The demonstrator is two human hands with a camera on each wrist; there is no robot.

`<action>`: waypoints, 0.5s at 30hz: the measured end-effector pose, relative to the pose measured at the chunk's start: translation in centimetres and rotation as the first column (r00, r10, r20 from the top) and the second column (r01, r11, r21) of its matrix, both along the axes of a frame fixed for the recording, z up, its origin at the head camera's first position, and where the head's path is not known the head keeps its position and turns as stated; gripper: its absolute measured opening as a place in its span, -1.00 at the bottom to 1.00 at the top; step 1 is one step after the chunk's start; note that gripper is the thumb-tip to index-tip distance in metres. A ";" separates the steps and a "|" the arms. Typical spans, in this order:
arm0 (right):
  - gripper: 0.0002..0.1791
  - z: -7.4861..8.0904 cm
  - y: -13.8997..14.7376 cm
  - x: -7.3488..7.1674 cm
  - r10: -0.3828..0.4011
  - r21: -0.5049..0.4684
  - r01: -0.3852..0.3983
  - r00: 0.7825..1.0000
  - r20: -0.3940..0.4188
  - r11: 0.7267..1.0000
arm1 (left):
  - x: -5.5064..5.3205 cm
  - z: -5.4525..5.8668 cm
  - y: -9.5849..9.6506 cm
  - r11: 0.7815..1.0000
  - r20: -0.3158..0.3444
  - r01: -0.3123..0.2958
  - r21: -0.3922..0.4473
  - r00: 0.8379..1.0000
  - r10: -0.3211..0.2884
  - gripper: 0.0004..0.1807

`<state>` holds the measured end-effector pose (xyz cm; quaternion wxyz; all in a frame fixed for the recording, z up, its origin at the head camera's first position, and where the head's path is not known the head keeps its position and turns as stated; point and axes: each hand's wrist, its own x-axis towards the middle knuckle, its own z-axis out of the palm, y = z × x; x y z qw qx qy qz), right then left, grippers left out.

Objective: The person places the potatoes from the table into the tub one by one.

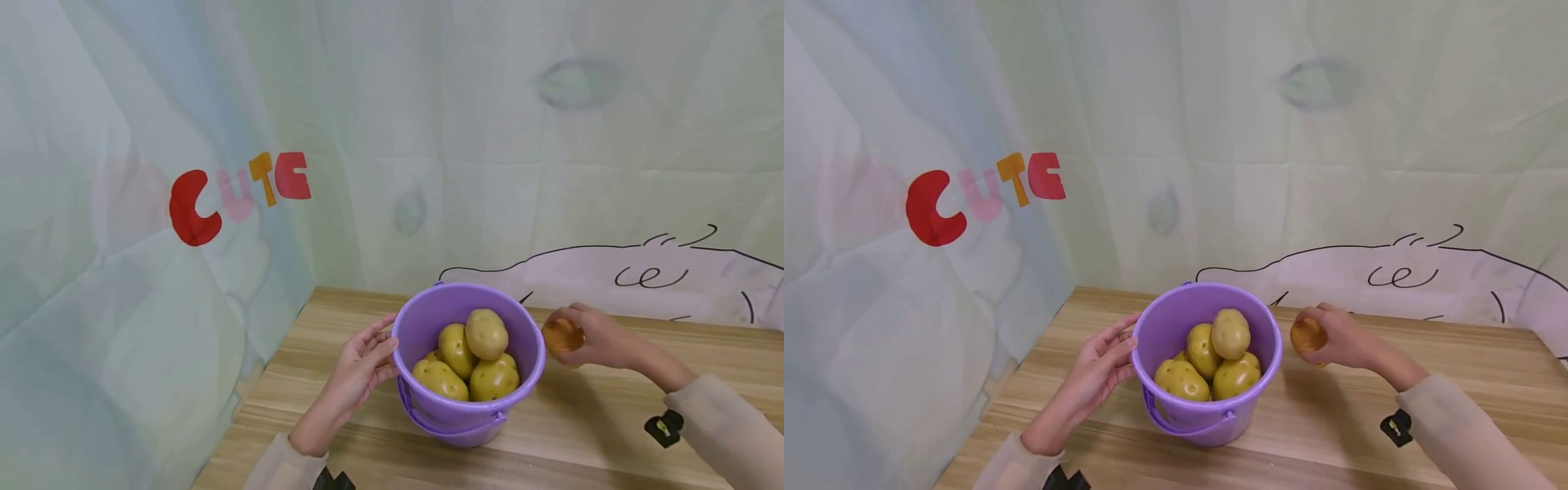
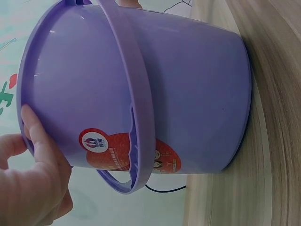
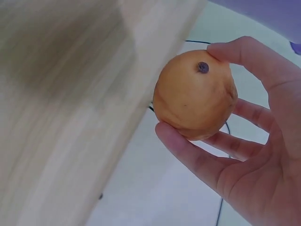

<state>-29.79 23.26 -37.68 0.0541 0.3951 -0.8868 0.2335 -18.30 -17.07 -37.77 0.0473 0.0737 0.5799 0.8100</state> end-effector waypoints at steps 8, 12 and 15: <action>-0.48 2.4 0.3 0.8 0.012 0.001 -0.012 1.000 -0.022 1.000 | 0.0 0.0 0.0 1.000 -0.001 0.000 0.009 1.000 0.000 -0.40; -0.48 3.8 0.3 1.2 0.024 0.016 -0.023 0.998 -0.056 1.000 | 0.0 0.0 0.1 1.000 -0.002 -0.001 0.014 1.000 0.001 -0.40; -0.48 4.9 0.3 1.5 0.019 0.032 -0.017 0.997 -0.071 0.999 | 0.1 0.0 0.1 1.000 0.000 -0.006 0.018 1.000 0.006 -0.40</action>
